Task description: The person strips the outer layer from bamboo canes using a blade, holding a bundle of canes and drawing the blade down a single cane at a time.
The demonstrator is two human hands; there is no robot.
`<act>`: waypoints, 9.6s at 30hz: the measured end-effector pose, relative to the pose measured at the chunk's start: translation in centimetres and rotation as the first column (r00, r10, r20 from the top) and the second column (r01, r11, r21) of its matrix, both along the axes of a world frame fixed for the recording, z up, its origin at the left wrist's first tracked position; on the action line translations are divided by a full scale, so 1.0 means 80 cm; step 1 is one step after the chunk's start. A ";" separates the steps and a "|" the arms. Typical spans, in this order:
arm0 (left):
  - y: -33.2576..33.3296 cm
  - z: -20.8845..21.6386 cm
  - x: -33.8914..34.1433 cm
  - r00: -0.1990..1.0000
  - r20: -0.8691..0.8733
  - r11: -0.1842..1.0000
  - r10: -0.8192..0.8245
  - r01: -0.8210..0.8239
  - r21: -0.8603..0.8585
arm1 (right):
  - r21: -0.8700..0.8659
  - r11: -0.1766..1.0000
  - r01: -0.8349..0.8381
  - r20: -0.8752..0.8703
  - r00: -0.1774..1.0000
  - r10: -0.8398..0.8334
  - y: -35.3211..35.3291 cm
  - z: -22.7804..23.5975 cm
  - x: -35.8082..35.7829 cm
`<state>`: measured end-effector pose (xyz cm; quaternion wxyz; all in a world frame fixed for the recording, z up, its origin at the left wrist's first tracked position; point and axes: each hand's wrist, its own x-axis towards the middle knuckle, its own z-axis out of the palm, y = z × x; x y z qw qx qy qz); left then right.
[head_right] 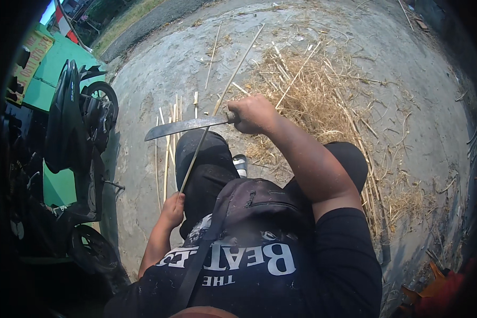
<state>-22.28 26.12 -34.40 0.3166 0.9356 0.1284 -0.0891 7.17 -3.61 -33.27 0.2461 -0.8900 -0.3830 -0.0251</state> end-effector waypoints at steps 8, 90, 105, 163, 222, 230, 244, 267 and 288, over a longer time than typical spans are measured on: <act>0.000 -0.002 -0.002 0.999 0.048 0.998 0.005 -0.002 -0.062 | -0.070 0.985 -0.161 -0.214 0.966 0.142 -0.006 0.039 -0.017; -0.037 0.007 0.004 0.993 0.118 0.935 0.022 -0.062 0.348 | -0.138 0.852 0.505 -0.332 0.787 -0.520 -0.067 -0.017 0.073; -0.044 0.019 0.007 0.995 0.102 0.894 -0.015 -0.032 0.446 | -0.195 0.962 0.192 -0.088 0.973 -0.212 0.001 0.008 0.001; -0.063 0.063 -0.012 0.991 0.076 0.986 0.114 -0.122 0.113 | -0.076 0.997 -0.023 -0.184 0.983 0.009 -0.015 0.034 0.000; -0.034 0.021 -0.018 0.990 0.138 0.883 -0.039 -0.031 0.468 | -0.114 0.970 0.214 -0.235 0.943 -0.236 -0.018 0.004 0.015; -0.030 0.047 -0.022 0.995 0.102 0.885 -0.017 -0.033 0.464 | -0.156 0.900 0.408 -0.438 0.788 -0.433 -0.074 -0.020 0.065; 0.017 0.041 -0.117 0.998 0.054 0.888 0.041 -0.061 0.456 | -0.172 0.934 0.312 -0.299 0.887 -0.351 -0.064 -0.029 0.060; 0.048 0.041 -0.138 0.999 0.047 0.894 -0.003 -0.019 0.447 | -0.125 0.983 0.132 -0.026 0.990 -0.136 -0.037 -0.003 0.027; 0.035 0.096 -0.068 0.808 -0.558 0.602 0.188 -0.544 -0.585 | 0.306 0.847 0.435 -0.379 0.872 -0.310 -0.058 -0.012 0.045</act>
